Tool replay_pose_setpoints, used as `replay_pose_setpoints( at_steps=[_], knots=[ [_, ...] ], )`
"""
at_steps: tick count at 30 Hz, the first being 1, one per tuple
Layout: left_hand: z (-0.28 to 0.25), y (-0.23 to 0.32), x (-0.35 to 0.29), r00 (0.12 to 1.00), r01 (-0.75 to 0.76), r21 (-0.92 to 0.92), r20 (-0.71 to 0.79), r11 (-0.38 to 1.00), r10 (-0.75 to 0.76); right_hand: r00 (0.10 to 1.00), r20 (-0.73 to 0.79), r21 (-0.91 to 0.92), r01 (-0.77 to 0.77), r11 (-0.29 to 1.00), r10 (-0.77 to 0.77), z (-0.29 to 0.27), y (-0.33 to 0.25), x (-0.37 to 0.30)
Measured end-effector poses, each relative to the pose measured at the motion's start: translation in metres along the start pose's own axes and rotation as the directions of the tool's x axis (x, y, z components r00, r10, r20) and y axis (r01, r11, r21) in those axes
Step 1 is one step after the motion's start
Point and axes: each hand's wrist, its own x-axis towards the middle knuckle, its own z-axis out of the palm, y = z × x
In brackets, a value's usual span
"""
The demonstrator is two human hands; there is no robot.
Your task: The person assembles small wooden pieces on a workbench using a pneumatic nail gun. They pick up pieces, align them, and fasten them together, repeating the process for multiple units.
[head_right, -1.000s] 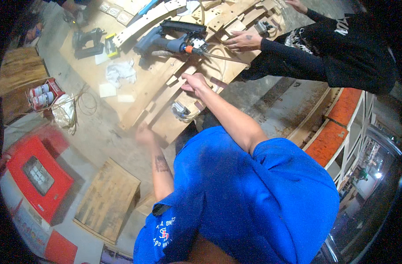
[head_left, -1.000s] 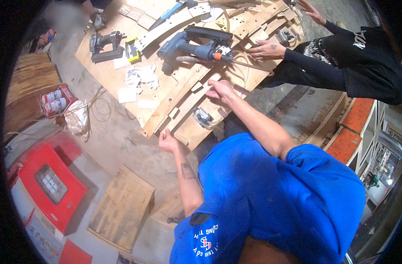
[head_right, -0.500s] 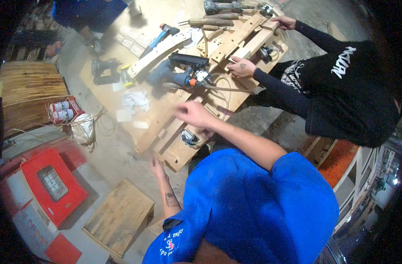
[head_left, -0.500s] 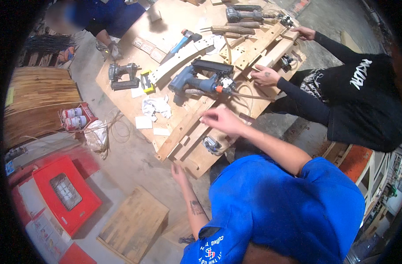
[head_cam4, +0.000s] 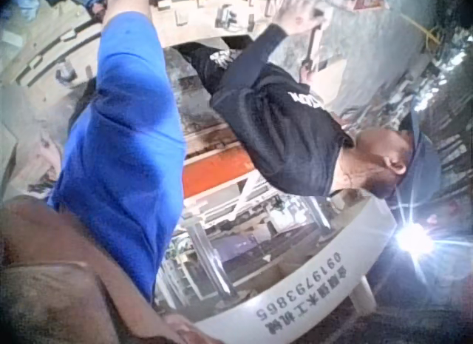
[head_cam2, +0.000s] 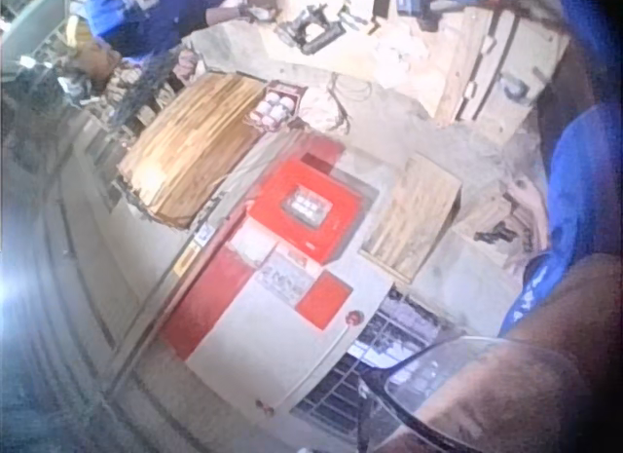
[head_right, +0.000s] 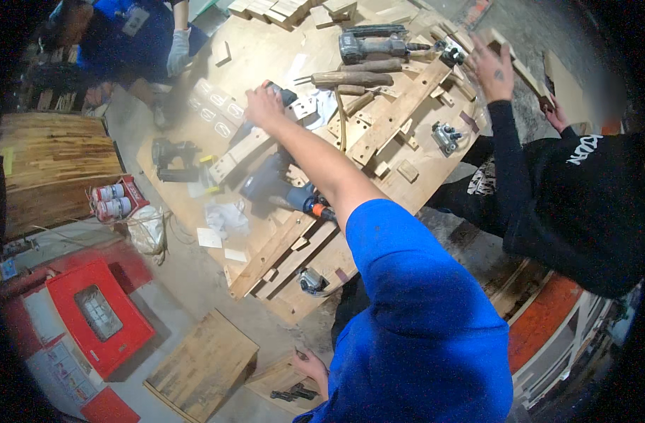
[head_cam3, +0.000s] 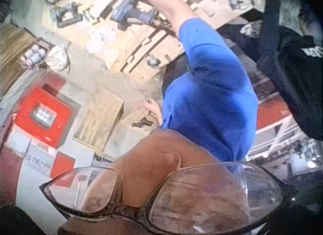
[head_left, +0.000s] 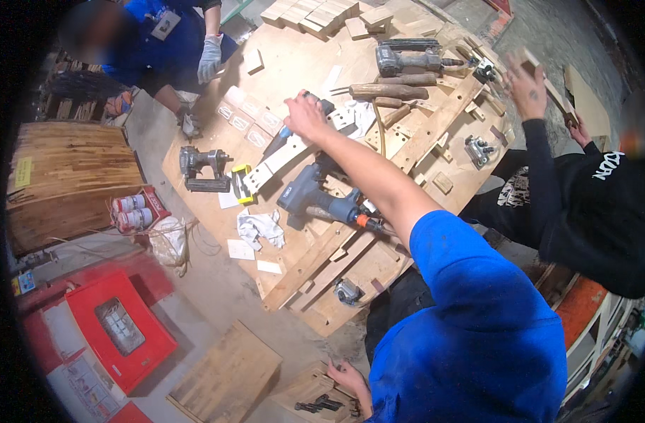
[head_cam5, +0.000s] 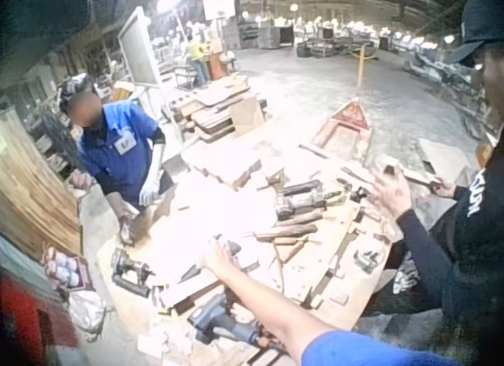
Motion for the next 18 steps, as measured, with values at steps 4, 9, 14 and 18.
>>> replay_pose_setpoints(
  at_steps=[4, 9, 14, 18],
  knots=[
    [0.020, 0.034, 0.024, 0.940, -0.338, -0.119, 0.001, 0.934, 0.340, 0.988, -0.078, 0.040, 0.135, 0.990, -0.132, -0.004, 0.022, 0.020],
    [0.027, 0.070, 0.052, 0.911, -0.374, -0.227, 0.089, 0.899, 0.402, 0.934, -0.055, 0.199, 0.357, 0.913, -0.354, -0.032, 0.041, -0.009],
    [0.022, 0.059, 0.049, 0.943, -0.286, -0.291, 0.086, 0.913, 0.323, 0.951, 0.057, 0.212, 0.285, 0.935, -0.303, -0.029, 0.051, -0.051],
    [0.024, 0.039, 0.044, 0.940, -0.307, -0.258, 0.064, 0.916, 0.334, 0.939, 0.215, 0.180, 0.231, 0.956, -0.267, -0.021, 0.041, -0.081]
  ],
)
